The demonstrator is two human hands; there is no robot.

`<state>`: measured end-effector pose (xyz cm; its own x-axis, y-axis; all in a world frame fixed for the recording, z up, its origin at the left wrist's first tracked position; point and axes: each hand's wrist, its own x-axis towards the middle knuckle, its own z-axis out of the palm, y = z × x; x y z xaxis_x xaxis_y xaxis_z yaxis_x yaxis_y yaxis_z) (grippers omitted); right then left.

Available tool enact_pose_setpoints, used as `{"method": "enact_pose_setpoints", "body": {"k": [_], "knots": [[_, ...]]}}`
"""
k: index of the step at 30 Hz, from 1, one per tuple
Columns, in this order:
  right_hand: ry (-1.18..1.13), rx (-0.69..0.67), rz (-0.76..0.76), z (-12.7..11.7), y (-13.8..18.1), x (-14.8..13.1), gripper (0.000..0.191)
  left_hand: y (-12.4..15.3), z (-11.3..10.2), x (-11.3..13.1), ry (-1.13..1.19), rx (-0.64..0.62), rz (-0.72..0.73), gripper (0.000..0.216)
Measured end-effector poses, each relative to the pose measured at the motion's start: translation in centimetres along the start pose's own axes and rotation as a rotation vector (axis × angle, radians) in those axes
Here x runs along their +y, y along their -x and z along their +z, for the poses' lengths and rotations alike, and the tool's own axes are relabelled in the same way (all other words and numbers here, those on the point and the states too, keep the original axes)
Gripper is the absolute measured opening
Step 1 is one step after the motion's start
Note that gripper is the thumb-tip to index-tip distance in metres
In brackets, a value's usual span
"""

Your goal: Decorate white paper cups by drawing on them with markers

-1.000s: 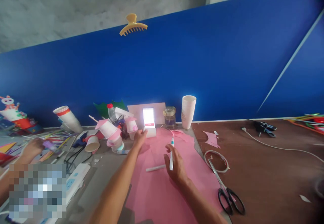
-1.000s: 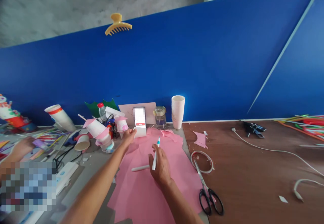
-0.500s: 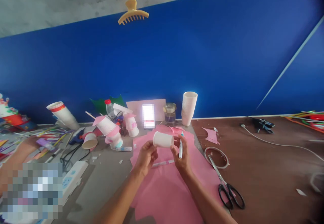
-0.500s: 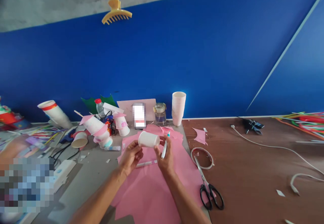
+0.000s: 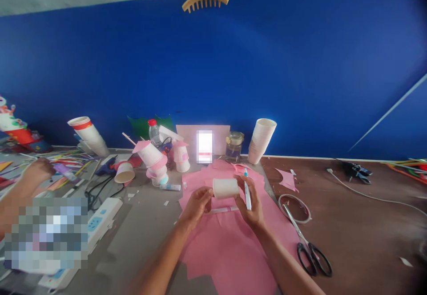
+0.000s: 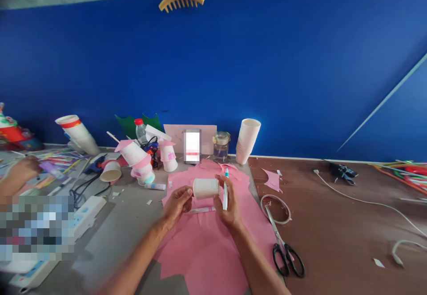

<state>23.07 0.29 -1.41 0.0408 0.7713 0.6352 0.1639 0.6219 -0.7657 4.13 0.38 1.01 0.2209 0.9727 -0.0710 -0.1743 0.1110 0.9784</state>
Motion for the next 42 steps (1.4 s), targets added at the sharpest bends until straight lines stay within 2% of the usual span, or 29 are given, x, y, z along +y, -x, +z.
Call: {"method": "enact_pose_setpoints", "body": {"k": [4, 11, 15, 18, 24, 31, 36, 39, 42], "knots": [[0.014, -0.017, -0.017, 0.1, 0.0, -0.3, 0.051, 0.3, 0.6, 0.3, -0.130, 0.025, 0.023, 0.026], [-0.169, 0.099, 0.144, 1.2, 0.1, -0.2, 0.048, 0.9, 1.8, -0.3, -0.313, 0.226, 0.195, 0.023], [-0.101, 0.176, 0.162, 1.2, 0.2, 0.3, 0.044, 1.2, 2.1, -0.6, -0.390, 0.126, 0.193, 0.023], [-0.038, 0.163, 0.135, 0.6, 0.0, 0.1, 0.047, 1.1, 2.0, -0.5, -0.307, 0.078, 0.149, 0.028], [0.084, 0.065, 0.010, 0.0, -0.4, -1.1, 0.053, 0.5, 1.5, -0.1, -0.192, 0.109, 0.011, 0.028], [-0.025, 0.155, 0.114, 0.7, -0.3, -0.7, 0.052, 0.8, 2.1, -0.2, -0.246, 0.111, 0.014, 0.023], [-0.060, 0.173, 0.133, 0.3, -0.8, -0.2, 0.050, 1.1, 1.9, 0.2, -0.365, 0.102, 0.143, 0.018], [0.088, 0.201, 0.078, -0.3, -1.1, 0.0, 0.050, 0.8, 1.0, 0.1, -0.425, 0.218, 0.253, 0.013], [0.251, 0.197, 0.003, -0.5, -1.1, 0.5, 0.053, 0.0, 0.0, -0.5, -0.464, 0.338, 0.333, 0.027]]}}
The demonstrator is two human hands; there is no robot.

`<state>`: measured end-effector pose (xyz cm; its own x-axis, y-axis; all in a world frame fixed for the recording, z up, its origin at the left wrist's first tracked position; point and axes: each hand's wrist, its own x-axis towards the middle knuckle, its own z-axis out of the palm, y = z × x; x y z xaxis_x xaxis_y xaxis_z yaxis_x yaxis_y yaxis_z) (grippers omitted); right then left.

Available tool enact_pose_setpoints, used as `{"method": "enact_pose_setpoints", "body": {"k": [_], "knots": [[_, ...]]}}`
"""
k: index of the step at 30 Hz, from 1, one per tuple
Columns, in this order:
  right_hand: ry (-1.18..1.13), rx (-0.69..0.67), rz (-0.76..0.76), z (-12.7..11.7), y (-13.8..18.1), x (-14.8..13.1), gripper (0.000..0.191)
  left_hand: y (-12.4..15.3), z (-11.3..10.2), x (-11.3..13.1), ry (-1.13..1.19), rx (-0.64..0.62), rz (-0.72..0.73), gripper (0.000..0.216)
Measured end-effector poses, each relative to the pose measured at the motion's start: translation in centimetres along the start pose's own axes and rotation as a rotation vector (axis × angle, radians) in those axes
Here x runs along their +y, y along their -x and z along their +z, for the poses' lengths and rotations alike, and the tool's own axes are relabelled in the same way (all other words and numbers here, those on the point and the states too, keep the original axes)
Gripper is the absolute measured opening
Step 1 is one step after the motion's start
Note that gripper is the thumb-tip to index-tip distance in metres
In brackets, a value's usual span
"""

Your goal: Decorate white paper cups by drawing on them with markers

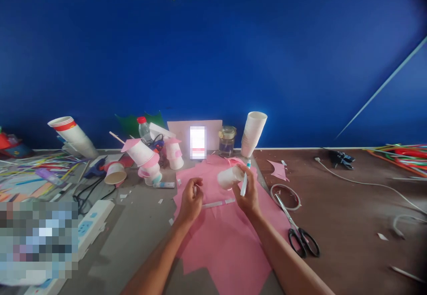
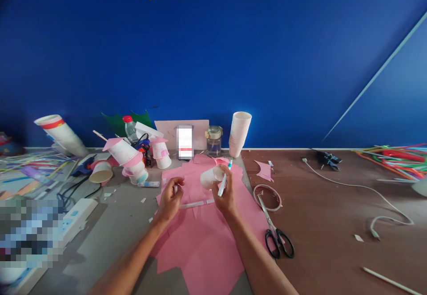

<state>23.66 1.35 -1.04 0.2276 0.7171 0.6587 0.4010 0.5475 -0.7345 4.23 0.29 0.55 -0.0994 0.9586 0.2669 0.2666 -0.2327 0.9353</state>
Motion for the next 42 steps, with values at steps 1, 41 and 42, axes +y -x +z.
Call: {"method": "enact_pose_setpoints", "body": {"k": [1, 41, 42], "knots": [[0.034, -0.014, -0.029, 0.1, 0.1, 0.2, 0.055, -0.2, 0.0, -0.4, -0.018, 0.022, 0.030, 0.030], [-0.043, -0.097, 0.162, 1.4, 0.5, 2.9, 0.045, 0.0, 0.2, -0.7, 0.030, -0.256, -0.092, 0.030], [-0.088, -0.096, 0.185, 1.3, 0.4, 2.5, 0.044, 0.0, 0.2, -0.6, 0.042, -0.271, -0.093, 0.032]]}}
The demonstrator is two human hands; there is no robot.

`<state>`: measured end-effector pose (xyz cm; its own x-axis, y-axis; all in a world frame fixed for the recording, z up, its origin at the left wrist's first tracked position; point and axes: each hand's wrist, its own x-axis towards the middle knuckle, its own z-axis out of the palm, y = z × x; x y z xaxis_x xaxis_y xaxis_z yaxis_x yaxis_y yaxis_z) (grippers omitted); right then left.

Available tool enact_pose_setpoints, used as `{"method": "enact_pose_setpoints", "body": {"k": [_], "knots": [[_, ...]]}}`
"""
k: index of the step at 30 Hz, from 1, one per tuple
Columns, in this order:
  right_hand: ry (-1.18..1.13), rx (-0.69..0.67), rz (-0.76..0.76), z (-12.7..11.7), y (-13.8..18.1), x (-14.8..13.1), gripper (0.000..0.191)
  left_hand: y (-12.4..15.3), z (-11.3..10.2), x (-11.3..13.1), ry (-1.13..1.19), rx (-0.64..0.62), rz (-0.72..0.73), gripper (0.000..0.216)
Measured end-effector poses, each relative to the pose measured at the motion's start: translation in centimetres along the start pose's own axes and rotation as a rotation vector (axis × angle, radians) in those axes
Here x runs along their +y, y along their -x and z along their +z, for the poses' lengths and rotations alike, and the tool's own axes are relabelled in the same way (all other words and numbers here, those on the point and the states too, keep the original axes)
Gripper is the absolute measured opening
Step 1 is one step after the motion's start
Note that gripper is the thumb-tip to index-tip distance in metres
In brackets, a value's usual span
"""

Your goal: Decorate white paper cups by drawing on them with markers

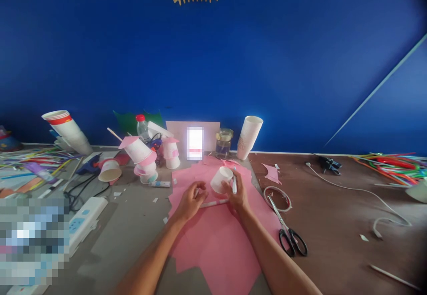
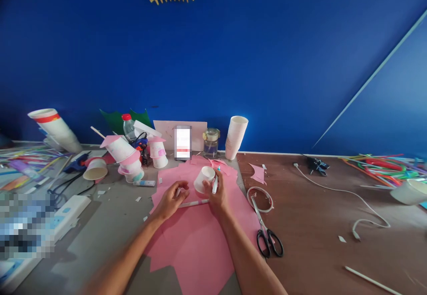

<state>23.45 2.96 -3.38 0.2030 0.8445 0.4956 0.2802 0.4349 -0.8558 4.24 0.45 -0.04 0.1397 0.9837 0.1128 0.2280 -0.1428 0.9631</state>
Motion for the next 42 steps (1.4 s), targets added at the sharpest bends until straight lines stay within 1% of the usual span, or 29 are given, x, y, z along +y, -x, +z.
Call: {"method": "enact_pose_setpoints", "body": {"k": [2, 6, 12, 15, 18, 20, 23, 25, 27, 30, 31, 33, 35, 37, 42], "knots": [[-0.092, 0.016, 0.053, -0.1, 0.1, -0.8, 0.040, 0.0, -0.1, 0.2, 0.039, -0.039, -0.017, 0.038], [-0.227, 0.003, 0.114, 0.3, 0.5, -2.3, 0.042, -0.1, -0.3, 0.5, 0.128, -0.154, -0.072, 0.051], [-0.275, -0.046, 0.118, 1.1, 1.3, -3.8, 0.045, 0.1, -0.5, 1.2, 0.335, -0.328, -0.067, 0.066], [-0.288, -0.033, 0.122, 1.4, 1.4, -4.0, 0.045, 0.0, -0.5, 1.0, 0.350, -0.363, -0.043, 0.071], [-0.297, -0.032, 0.140, 1.5, 1.5, -3.9, 0.045, -0.2, -0.6, 0.8, 0.322, -0.378, -0.014, 0.069], [-0.296, -0.034, 0.146, 1.6, 1.6, -3.9, 0.045, -0.3, -0.7, 1.0, 0.326, -0.376, -0.026, 0.063], [-0.289, -0.024, 0.156, 1.7, 1.6, -4.0, 0.046, -0.1, -0.7, 1.6, 0.347, -0.355, -0.085, 0.055], [-0.309, 0.015, 0.175, 1.6, 1.7, -4.1, 0.047, 0.0, -0.8, 1.7, 0.352, -0.321, -0.117, 0.052], [-0.356, 0.084, 0.191, 1.4, 1.6, -4.3, 0.048, 0.2, -0.8, 1.5, 0.365, -0.267, -0.131, 0.047], [-0.457, 0.174, 0.200, 0.7, 1.3, -4.7, 0.040, 0.2, -0.9, 0.5, 0.464, -0.183, -0.156, 0.036], [-0.509, 0.178, 0.206, 0.4, 1.1, -5.0, 0.037, 0.1, -0.9, 0.2, 0.510, -0.166, -0.170, 0.033], [-0.650, 0.133, 0.232, -0.1, 0.8, -5.6, 0.036, -0.1, -1.0, -0.4, 0.591, -0.149, -0.196, 0.031], [-0.787, 0.066, 0.271, -0.4, 0.6, -6.4, 0.043, -0.4, -1.0, -0.8, 0.647, -0.129, -0.198, 0.033], [-0.862, 0.003, 0.321, -0.5, 0.6, -7.0, 0.045, -0.7, -1.0, -1.0, 0.681, -0.105, -0.185, 0.036], [-0.888, -0.098, 0.399, 0.1, 1.6, -7.5, 0.024, -0.9, -0.9, -1.1, 0.718, -0.093, -0.183, 0.040]]}}
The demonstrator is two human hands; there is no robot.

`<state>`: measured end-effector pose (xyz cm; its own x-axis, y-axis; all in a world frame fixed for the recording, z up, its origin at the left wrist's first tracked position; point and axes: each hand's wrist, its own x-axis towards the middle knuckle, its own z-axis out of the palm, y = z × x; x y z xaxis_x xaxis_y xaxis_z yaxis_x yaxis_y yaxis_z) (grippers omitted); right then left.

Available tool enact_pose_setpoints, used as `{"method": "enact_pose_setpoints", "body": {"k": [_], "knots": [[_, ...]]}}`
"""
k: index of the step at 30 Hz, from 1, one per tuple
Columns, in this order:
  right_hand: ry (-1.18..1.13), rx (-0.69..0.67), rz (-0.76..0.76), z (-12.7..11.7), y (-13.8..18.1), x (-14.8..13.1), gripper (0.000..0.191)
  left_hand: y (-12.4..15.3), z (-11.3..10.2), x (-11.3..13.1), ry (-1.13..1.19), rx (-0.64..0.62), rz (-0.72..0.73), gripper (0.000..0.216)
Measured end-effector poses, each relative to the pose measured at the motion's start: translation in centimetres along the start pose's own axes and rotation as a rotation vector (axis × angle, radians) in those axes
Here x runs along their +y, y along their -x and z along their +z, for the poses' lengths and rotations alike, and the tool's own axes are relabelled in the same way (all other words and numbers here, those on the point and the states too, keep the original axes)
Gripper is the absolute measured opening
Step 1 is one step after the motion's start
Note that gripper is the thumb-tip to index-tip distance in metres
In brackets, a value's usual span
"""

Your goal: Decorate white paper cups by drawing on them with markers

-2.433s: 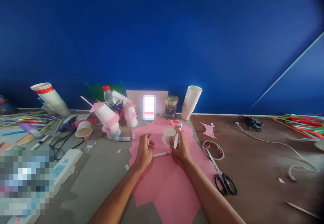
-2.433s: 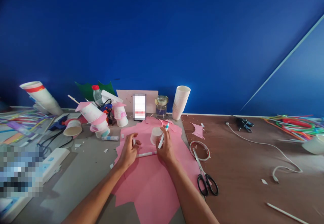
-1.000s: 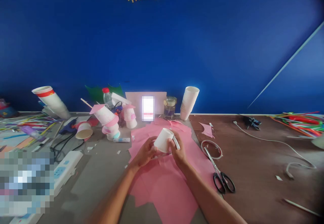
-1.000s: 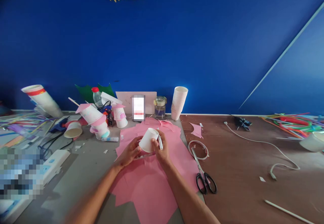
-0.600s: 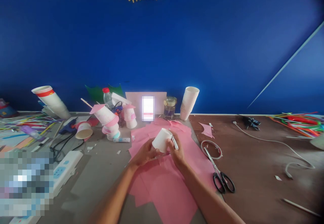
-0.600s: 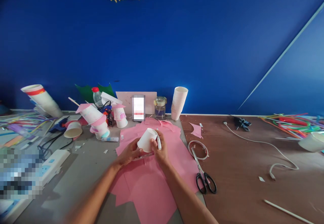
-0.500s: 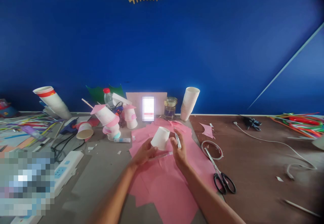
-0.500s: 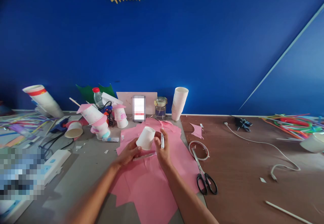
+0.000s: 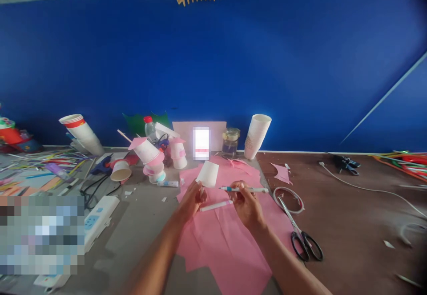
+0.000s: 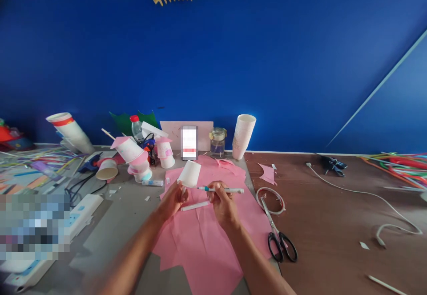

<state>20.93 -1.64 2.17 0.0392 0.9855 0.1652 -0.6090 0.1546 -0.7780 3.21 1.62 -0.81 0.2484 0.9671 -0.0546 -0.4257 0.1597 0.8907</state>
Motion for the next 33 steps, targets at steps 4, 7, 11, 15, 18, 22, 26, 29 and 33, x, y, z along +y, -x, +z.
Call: {"method": "enact_pose_setpoints", "body": {"k": [4, 7, 11, 15, 18, 22, 26, 29, 33], "knots": [[0.031, 0.011, 0.051, 0.3, 0.3, 0.5, 0.018, 0.1, 0.0, -0.1, 0.006, 0.011, -0.004, 0.040], [0.069, 0.015, 0.047, 0.6, 0.4, 0.5, 0.018, 0.2, 0.2, 0.1, 0.001, 0.018, -0.010, 0.040], [0.107, -0.015, 0.039, 0.7, 0.6, 0.6, 0.017, 0.2, 0.2, 0.2, -0.008, 0.031, -0.016, 0.042], [0.227, -0.039, 0.025, 0.4, 0.8, 1.0, 0.018, 0.2, 0.2, 0.2, -0.022, 0.048, -0.025, 0.045], [0.327, -0.053, 0.005, 0.2, 1.0, 1.3, 0.017, 0.3, 0.2, 0.2, -0.036, 0.044, -0.032, 0.044], [0.397, -0.049, -0.006, 0.2, 1.1, 1.2, 0.016, 0.4, 0.2, 0.3, -0.046, 0.038, -0.037, 0.042], [0.414, -0.056, -0.018, 0.3, 1.1, 1.2, 0.016, 0.4, 0.2, 0.3, -0.052, 0.036, -0.034, 0.041], [0.424, -0.045, -0.028, 0.4, 1.1, 1.1, 0.016, 0.5, 0.2, 0.3, -0.054, 0.035, -0.030, 0.041], [0.451, -0.030, -0.037, 0.7, 1.2, 0.8, 0.016, 0.5, 0.3, 0.4, -0.061, 0.037, -0.040, 0.042]]}}
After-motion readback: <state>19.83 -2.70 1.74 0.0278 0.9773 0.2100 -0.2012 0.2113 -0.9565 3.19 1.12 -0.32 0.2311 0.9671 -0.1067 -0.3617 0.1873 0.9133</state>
